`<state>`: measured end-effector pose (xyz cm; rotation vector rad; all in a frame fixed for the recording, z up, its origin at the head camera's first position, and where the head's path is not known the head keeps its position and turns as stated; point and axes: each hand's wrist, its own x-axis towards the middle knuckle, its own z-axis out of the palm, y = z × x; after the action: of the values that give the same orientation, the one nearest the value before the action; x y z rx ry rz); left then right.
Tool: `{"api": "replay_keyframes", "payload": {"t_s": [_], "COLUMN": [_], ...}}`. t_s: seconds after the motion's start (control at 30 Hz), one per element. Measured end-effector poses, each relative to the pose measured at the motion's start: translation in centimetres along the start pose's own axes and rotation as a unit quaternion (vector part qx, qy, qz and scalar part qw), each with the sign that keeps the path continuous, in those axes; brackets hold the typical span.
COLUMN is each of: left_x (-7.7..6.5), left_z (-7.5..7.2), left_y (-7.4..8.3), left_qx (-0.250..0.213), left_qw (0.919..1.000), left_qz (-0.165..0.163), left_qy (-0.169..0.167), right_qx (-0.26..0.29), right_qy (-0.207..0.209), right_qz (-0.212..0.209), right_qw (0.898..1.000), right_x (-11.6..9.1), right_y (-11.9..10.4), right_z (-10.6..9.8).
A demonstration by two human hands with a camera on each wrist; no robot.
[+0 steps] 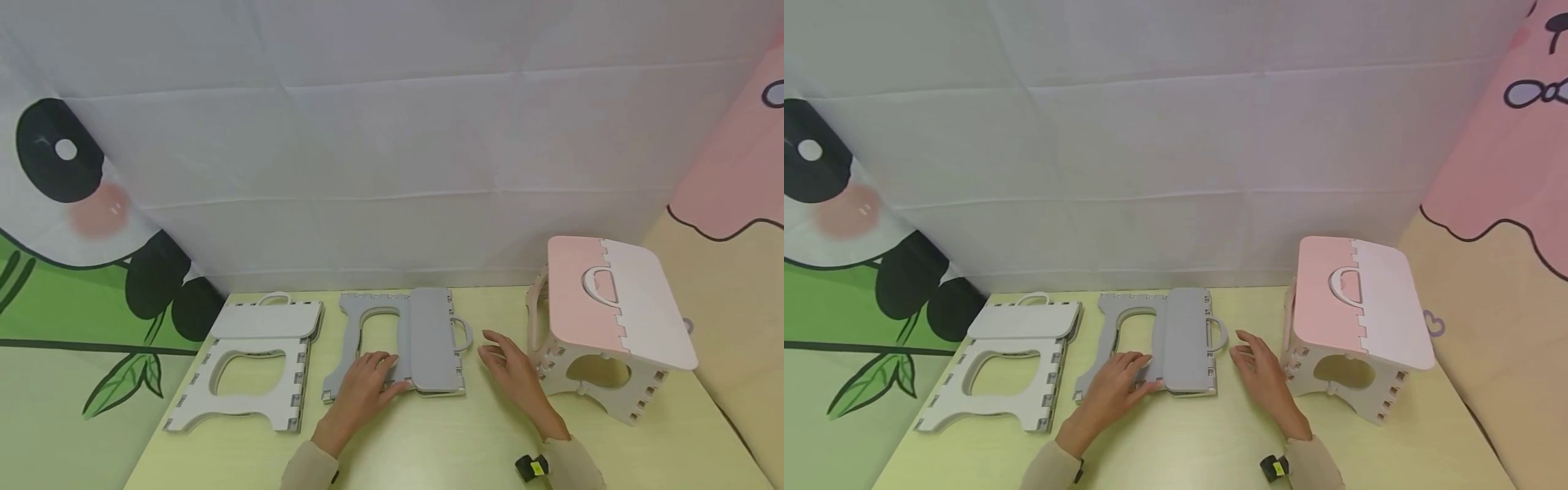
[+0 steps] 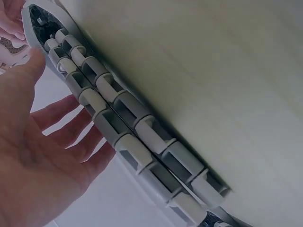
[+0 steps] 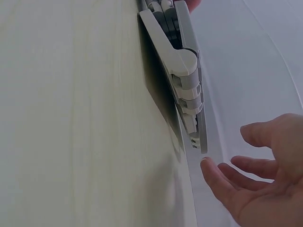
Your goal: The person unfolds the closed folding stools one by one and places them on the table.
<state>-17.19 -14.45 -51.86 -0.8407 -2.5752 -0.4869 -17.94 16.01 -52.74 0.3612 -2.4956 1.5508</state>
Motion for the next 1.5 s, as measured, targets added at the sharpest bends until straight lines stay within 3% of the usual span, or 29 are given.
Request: {"api": "replay_keyframes", "payload": {"t_s": [0.4, 0.63, 0.8, 0.93, 1.3, 1.5], "left_x": [-0.6, -0.6, -0.3, -0.3, 0.1, 0.1], "left_z": [0.1, 0.1, -0.1, -0.1, -0.3, -0.1], "left_y": [-0.5, -0.4, -0.3, -0.2, 0.0, -0.1], "left_qx": [0.022, 0.026, 0.023, 0.021, 0.03, 0.023], "left_qw": [0.9995, 0.9993, 0.9986, 0.9984, 0.9964, 0.9981], "left_qz": [0.022, 0.004, -0.012, -0.015, -0.035, -0.021], "left_qy": [-0.005, -0.025, -0.047, -0.049, -0.071, -0.053], "right_qx": [0.033, 0.042, 0.049, 0.041, 0.049, 0.078], "right_qy": [-0.004, -0.011, -0.014, -0.013, -0.02, -0.029], "right_qz": [0.007, 0.033, 0.047, 0.067, 0.105, 0.129], "right_qw": [0.999, 0.999, 0.998, 0.997, 0.993, 0.988], "right_x": [0.5, 0.8, 1.1, 1.4, 2.2, 2.8], "right_y": [0.4, 0.9, 0.0, 1.2, 1.3, 1.7], "right_z": [0.7, 1.0, 1.1, 1.7, 2.1, 2.4]}}
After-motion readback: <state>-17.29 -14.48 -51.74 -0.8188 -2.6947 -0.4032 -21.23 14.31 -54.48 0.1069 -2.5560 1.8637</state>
